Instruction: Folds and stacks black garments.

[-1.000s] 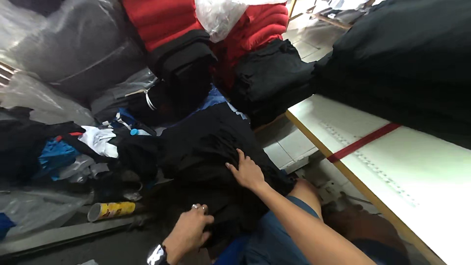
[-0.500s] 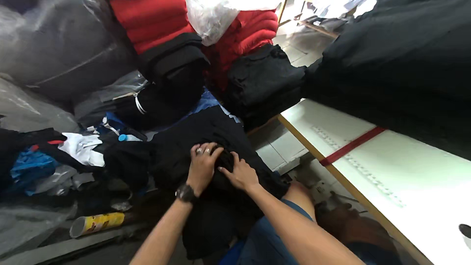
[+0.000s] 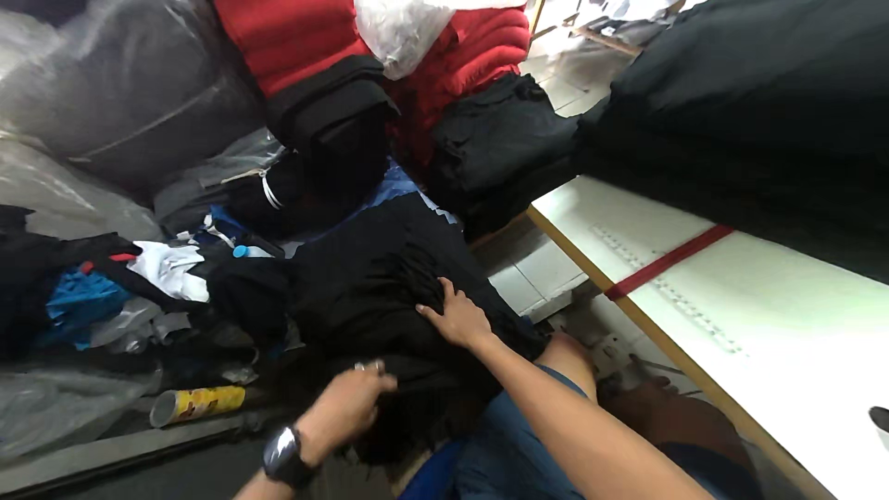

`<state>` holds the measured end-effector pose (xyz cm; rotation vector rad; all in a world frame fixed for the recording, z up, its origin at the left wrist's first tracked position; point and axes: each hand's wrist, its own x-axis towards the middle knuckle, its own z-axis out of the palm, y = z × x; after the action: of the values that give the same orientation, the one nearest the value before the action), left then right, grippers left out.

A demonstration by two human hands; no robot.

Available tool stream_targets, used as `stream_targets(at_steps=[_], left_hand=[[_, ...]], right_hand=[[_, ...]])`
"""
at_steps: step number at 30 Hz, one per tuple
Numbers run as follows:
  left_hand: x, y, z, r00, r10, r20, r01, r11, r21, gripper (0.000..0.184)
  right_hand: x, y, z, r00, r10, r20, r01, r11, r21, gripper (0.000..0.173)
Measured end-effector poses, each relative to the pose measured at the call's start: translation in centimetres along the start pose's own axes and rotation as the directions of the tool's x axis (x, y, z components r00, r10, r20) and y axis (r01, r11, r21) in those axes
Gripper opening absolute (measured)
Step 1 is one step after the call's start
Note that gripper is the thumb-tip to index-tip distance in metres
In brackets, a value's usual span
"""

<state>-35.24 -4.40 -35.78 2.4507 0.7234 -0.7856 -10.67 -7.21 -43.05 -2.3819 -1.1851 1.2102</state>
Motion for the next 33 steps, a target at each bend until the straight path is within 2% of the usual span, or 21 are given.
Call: stream_targets(at_steps=[3, 5, 7, 9, 10, 11, 12, 13, 14, 15, 16, 17, 18, 19, 20, 22, 23, 26, 28, 30, 33], left_hand=[[2.9, -1.3, -7.6, 0.973, 0.149, -0.175, -0.153, 0.988, -0.014, 0.041], [6.6, -2.9, -10.4, 0.954, 0.195, -0.226, -0.222, 0.97, -0.1, 0.04], [10.9, -4.5, -10.6, 0.949, 0.18, -0.26, -0.235, 0.951, -0.199, 0.04], [13.9, -5.1, -8.8, 0.933, 0.062, -0.354, -0.146, 0.965, -0.216, 0.043], [14.5, -4.9, -7.3, 0.882, -0.004, -0.471, -0.077, 0.986, -0.151, 0.042], [14.4, -4.3, -5.4, 0.774, -0.023, -0.633, -0.015, 0.998, -0.054, 0.038], [14.0, -3.6, -3.4, 0.616, 0.02, -0.788, 0.032, 0.998, 0.051, 0.034], [13.1, -2.5, -1.6, 0.481, 0.075, -0.874, 0.04, 0.993, 0.107, 0.031], [11.8, -1.1, 0.2, 0.417, 0.12, -0.901, -0.011, 0.992, 0.128, 0.029], [10.1, 0.3, 2.2, 0.436, 0.155, -0.886, -0.094, 0.988, 0.127, 0.027], [8.4, 1.4, 4.5, 0.535, 0.177, -0.826, -0.159, 0.981, 0.108, 0.024], [6.9, 2.2, 6.7, 0.682, 0.184, -0.708, -0.176, 0.981, 0.086, 0.032], [5.8, 2.4, 8.8, 0.832, 0.147, -0.536, -0.147, 0.988, 0.044, 0.044], [5.0, 2.2, 10.4, 0.938, 0.072, -0.338, -0.081, 0.997, -0.013, 0.055], [4.3, 1.8, 11.4, 0.983, -0.001, -0.181, -0.009, 0.999, -0.053, 0.061], [2.9, 0.9, 11.1, 0.994, -0.096, 0.048, 0.101, 0.989, -0.105, 0.064], [2.2, 0.5, 10.2, 0.989, -0.106, 0.105, 0.119, 0.985, -0.127, 0.059], [1.3, -0.4, 3.7, 0.999, -0.041, 0.02, 0.043, 0.993, -0.11, 0.029], [1.8, -0.6, -2.7, 0.997, 0.05, -0.054, -0.054, 0.997, -0.063, 0.042], [3.5, -1.5, -7.7, 0.976, 0.153, -0.153, -0.165, 0.984, -0.071, 0.045], [8.5, -4.5, -10.2, 0.941, 0.24, -0.24, -0.283, 0.946, -0.16, 0.04]], right_hand=[[0.0, 1.0, -0.1, 0.996, -0.092, 0.003, 0.092, 0.995, 0.043, 0.093], [-0.4, 1.9, 0.0, 0.981, -0.192, -0.019, 0.193, 0.98, 0.052, 0.099], [-1.0, 2.0, 0.3, 0.97, -0.236, -0.05, 0.236, 0.972, -0.009, 0.115], [-1.2, 1.4, 0.7, 0.982, -0.175, -0.065, 0.171, 0.983, -0.071, 0.124], [-0.9, 1.0, 0.7, 0.99, -0.128, -0.061, 0.123, 0.989, -0.085, 0.119], [-0.4, 0.6, 0.6, 0.996, -0.078, -0.041, 0.074, 0.994, -0.084, 0.111], [0.1, 0.1, 0.3, 0.999, -0.036, -0.017, 0.035, 0.996, -0.077, 0.104], [0.6, -0.3, -0.1, 1.0, -0.002, 0.014, 0.003, 0.998, -0.069, 0.1], [1.1, -0.6, -0.4, 0.999, 0.018, 0.043, -0.016, 0.998, -0.062, 0.098], [1.5, -0.7, -0.7, 0.998, 0.021, 0.059, -0.017, 0.998, -0.054, 0.097], [1.8, -0.7, -0.9, 0.998, 0.012, 0.065, -0.009, 0.999, -0.044, 0.096], [2.2, -0.7, -1.1, 0.998, 0.0, 0.067, 0.003, 1.0, -0.031, 0.095], [2.5, -0.7, -1.2, 0.997, -0.009, 0.075, 0.011, 1.0, -0.023, 0.095], [2.8, -0.7, -1.2, 0.996, -0.013, 0.086, 0.015, 1.0, -0.025, 0.094], [3.0, -0.7, -1.2, 0.995, -0.014, 0.095, 0.017, 0.999, -0.028, 0.094], [3.0, -0.5, -1.1, 0.996, -0.014, 0.093, 0.016, 1.0, -0.02, 0.094], [2.8, -0.4, -1.1, 0.995, -0.013, 0.094, 0.014, 1.0, -0.012, 0.095], [2.4, -0.2, -1.5, 0.995, -0.03, 0.095, 0.029, 0.999, 0.02, 0.096], [1.7, 0.4, -1.5, 0.992, -0.068, 0.104, 0.063, 0.997, 0.051, 0.097], [1.0, 1.2, -1.7, 0.981, -0.136, 0.14, 0.123, 0.988, 0.094, 0.098], [-1.3, 1.0, -2.3, 0.977, -0.166, 0.132, 0.161, 0.986, 0.044, 0.115]])
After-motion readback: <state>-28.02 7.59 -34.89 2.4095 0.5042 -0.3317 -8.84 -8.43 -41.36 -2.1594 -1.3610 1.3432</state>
